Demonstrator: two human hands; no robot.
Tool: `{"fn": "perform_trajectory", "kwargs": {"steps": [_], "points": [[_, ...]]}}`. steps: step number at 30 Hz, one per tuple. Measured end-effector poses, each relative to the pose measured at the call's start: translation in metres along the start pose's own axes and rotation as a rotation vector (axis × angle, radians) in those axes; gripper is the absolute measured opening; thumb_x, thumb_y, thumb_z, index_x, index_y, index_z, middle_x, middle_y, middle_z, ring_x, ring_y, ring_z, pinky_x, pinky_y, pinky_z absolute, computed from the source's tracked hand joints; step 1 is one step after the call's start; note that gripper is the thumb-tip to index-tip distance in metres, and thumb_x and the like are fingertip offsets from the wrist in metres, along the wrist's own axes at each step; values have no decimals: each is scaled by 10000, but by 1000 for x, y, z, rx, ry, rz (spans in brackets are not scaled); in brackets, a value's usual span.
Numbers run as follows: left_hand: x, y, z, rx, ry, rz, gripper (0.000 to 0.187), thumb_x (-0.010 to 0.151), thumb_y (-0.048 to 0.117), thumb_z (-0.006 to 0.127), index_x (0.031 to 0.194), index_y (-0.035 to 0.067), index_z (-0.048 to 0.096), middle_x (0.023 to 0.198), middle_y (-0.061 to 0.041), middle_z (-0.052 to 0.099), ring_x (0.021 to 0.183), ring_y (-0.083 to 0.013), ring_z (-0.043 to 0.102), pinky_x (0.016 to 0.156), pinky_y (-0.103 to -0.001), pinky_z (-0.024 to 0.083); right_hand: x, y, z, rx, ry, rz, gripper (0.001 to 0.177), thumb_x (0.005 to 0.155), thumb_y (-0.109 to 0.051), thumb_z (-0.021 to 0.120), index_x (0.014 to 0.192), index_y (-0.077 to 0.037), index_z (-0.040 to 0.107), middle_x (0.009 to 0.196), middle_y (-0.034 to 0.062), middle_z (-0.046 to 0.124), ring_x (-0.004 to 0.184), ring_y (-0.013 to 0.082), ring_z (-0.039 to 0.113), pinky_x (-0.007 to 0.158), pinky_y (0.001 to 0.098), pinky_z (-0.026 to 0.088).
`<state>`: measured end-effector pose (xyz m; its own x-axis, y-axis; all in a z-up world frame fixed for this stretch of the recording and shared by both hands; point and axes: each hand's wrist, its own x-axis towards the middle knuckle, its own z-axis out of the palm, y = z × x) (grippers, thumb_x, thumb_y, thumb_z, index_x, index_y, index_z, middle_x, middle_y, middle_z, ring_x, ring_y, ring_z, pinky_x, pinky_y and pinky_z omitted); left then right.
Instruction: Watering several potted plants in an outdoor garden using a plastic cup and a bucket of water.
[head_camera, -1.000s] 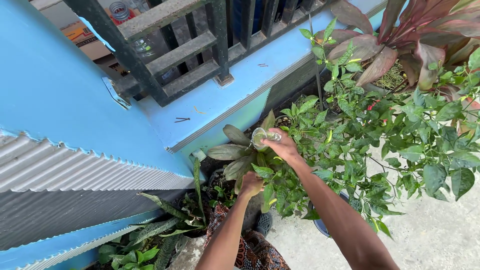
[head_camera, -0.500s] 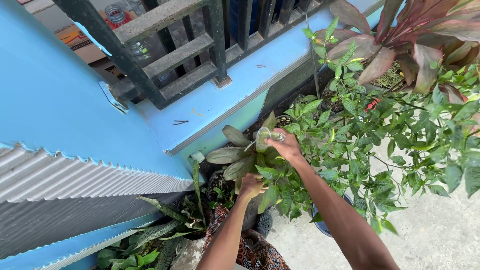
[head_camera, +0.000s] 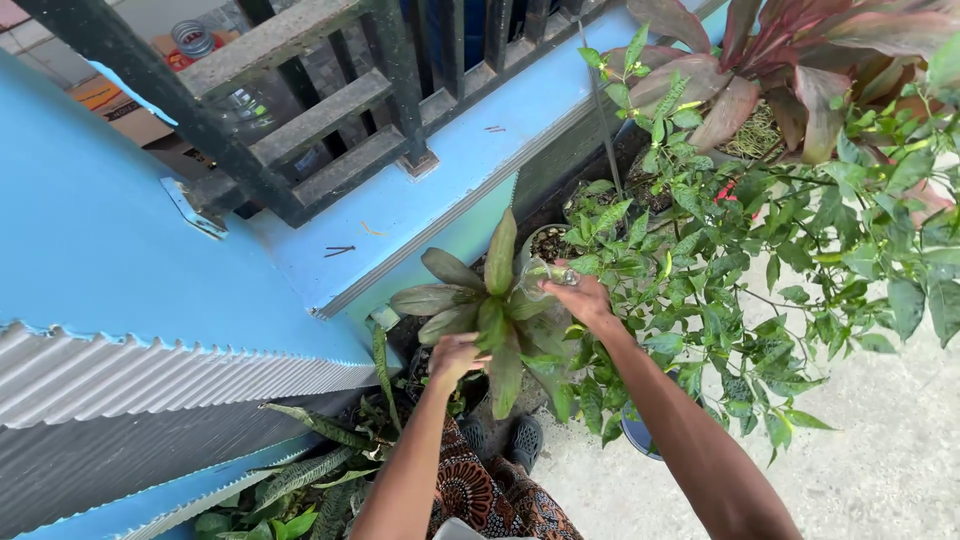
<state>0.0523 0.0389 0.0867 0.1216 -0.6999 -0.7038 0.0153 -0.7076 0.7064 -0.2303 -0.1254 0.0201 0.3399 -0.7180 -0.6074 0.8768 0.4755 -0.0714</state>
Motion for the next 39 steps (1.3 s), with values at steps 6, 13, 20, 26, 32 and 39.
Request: {"fn": "perform_trajectory", "kwargs": {"steps": [6, 13, 20, 26, 32, 39], "points": [[8, -5, -15, -141, 118, -19, 431, 891, -89, 558, 1304, -50, 674, 1279, -243, 696, 847, -296, 798, 690, -302, 680, -59, 15, 44, -1045, -64, -291, 276, 1031, -58, 576, 1279, 37, 498, 1344, 230, 611, 1247, 296, 554, 1182, 431, 382], [-22, 30, -27, -192, 300, -195, 302, 939, -83, 581, 1223, -59, 681, 1353, -147, 609, 863, -295, 828, 691, -292, 623, -28, 0, 20, -80, -87, 47, 329, 916, -104, 547, 1223, 11, 576, 1327, 299, 621, 1254, 341, 607, 1106, 456, 472], [15, -7, -52, -522, 383, -219, 277, 990, -76, 523, 1250, -109, 613, 1308, -307, 670, 867, -367, 767, 665, -354, 648, -93, 22, 81, -1893, 372, -304, 559, 796, -545, 761, 1297, -311, 673, 1135, -56, 779, 688, 84, 559, 590, 265, 454], [13, -12, -61, -512, 408, -227, 344, 978, -108, 512, 1308, -97, 608, 1324, -247, 647, 859, -355, 776, 659, -339, 627, -83, 16, 68, -1867, 363, -292, 528, 819, -627, 729, 1261, -340, 722, 1144, -110, 724, 616, 79, 432, 544, 269, 393], [13, -14, -68, -591, 448, -256, 334, 1002, -83, 494, 1320, -79, 596, 1352, -206, 657, 858, -357, 759, 656, -352, 620, -75, 7, 56, -1740, 246, -346, 466, 853, -545, 736, 1238, -283, 709, 1215, -110, 742, 880, 53, 559, 754, 193, 444], [13, -24, -78, -613, 473, -266, 437, 987, -141, 471, 1421, -124, 422, 1459, -163, 569, 888, -353, 771, 666, -335, 623, -74, 5, 56, -1477, 159, -288, 457, 857, -476, 721, 1243, -234, 684, 1272, -78, 736, 1041, 48, 631, 838, 195, 499]]}}
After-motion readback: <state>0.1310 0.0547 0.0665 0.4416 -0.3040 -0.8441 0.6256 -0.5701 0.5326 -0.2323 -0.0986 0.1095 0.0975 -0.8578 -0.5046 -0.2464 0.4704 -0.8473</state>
